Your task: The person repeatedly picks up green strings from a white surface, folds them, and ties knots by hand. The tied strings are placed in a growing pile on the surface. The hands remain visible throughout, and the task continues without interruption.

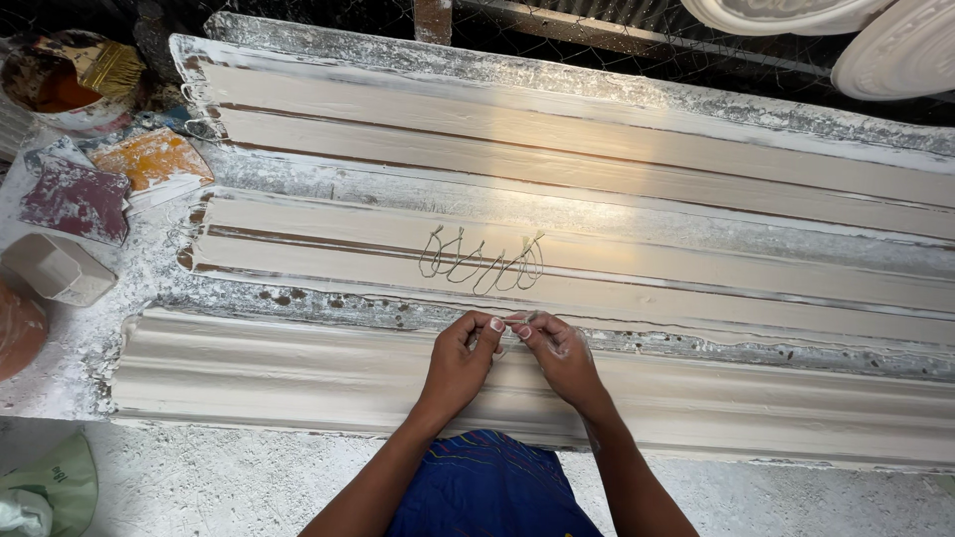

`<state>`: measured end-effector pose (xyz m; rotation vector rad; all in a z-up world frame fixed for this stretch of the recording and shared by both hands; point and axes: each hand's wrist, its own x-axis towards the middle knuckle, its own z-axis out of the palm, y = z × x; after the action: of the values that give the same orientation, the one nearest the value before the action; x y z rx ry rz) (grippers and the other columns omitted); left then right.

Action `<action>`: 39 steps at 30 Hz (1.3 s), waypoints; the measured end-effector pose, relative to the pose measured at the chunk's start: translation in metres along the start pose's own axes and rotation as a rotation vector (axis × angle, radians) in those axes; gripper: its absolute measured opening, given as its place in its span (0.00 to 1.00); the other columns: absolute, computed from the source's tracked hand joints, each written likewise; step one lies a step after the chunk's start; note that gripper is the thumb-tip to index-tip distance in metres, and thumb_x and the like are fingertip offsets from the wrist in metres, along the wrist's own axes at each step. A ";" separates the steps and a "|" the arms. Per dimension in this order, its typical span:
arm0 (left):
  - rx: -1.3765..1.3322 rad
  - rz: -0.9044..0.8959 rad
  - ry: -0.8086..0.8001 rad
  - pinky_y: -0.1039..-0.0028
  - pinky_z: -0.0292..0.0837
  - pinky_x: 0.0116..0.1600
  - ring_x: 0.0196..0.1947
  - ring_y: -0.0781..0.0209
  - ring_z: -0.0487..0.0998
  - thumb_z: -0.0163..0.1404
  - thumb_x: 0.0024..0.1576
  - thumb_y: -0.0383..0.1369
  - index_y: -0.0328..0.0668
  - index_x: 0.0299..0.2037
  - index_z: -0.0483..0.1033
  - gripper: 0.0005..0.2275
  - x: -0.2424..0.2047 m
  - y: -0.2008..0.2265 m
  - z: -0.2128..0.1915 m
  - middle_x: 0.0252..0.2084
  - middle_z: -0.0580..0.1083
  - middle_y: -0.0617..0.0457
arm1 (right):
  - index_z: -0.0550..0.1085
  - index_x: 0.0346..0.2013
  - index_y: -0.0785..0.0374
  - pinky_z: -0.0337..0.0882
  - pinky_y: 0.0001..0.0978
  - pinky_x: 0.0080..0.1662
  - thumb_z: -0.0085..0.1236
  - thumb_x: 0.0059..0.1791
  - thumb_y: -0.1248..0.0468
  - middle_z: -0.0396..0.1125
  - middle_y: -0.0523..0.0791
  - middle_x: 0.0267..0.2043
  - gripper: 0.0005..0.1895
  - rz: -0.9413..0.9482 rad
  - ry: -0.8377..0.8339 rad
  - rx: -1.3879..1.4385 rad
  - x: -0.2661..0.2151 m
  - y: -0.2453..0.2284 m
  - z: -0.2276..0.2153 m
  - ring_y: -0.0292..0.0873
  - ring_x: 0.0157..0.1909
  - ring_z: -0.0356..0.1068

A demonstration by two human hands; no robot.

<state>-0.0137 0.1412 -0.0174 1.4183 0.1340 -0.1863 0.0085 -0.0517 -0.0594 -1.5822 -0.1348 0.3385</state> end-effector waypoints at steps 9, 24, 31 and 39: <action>-0.423 -0.021 -0.465 0.76 0.54 0.33 0.27 0.73 0.58 0.50 0.67 0.34 0.37 0.24 0.67 0.17 -0.006 -0.015 -0.004 0.25 0.63 0.61 | 0.66 0.31 0.63 0.65 0.31 0.43 0.52 0.53 0.63 0.61 0.44 0.31 0.09 -0.049 -0.290 1.022 -0.020 -0.005 0.003 0.40 0.35 0.63; -0.692 -0.086 -0.195 0.66 0.74 0.61 0.55 0.58 0.77 0.44 0.64 0.31 0.33 0.44 0.71 0.08 -0.001 0.003 -0.011 0.49 0.73 0.47 | 0.73 0.50 0.68 0.70 0.35 0.50 0.52 0.57 0.59 0.69 0.44 0.37 0.15 0.034 0.156 0.897 -0.007 0.012 0.000 0.40 0.44 0.70; -0.367 0.172 -0.222 0.74 0.72 0.58 0.52 0.62 0.77 0.49 0.61 0.22 0.36 0.55 0.65 0.13 -0.009 0.002 -0.002 0.45 0.70 0.50 | 0.72 0.53 0.67 0.70 0.37 0.49 0.53 0.57 0.63 0.70 0.43 0.36 0.12 0.031 0.136 1.002 0.000 0.020 -0.003 0.41 0.41 0.69; 0.216 0.188 0.201 0.73 0.74 0.44 0.38 0.63 0.78 0.41 0.63 0.22 0.32 0.57 0.69 0.13 0.017 -0.012 0.000 0.43 0.74 0.50 | 0.67 0.35 0.60 0.76 0.36 0.46 0.55 0.53 0.68 0.70 0.45 0.36 0.05 -0.138 -0.063 0.248 -0.020 0.013 0.011 0.40 0.40 0.72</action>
<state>0.0007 0.1390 -0.0330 1.6543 0.1482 0.1007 -0.0154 -0.0477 -0.0698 -1.3100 -0.2403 0.2852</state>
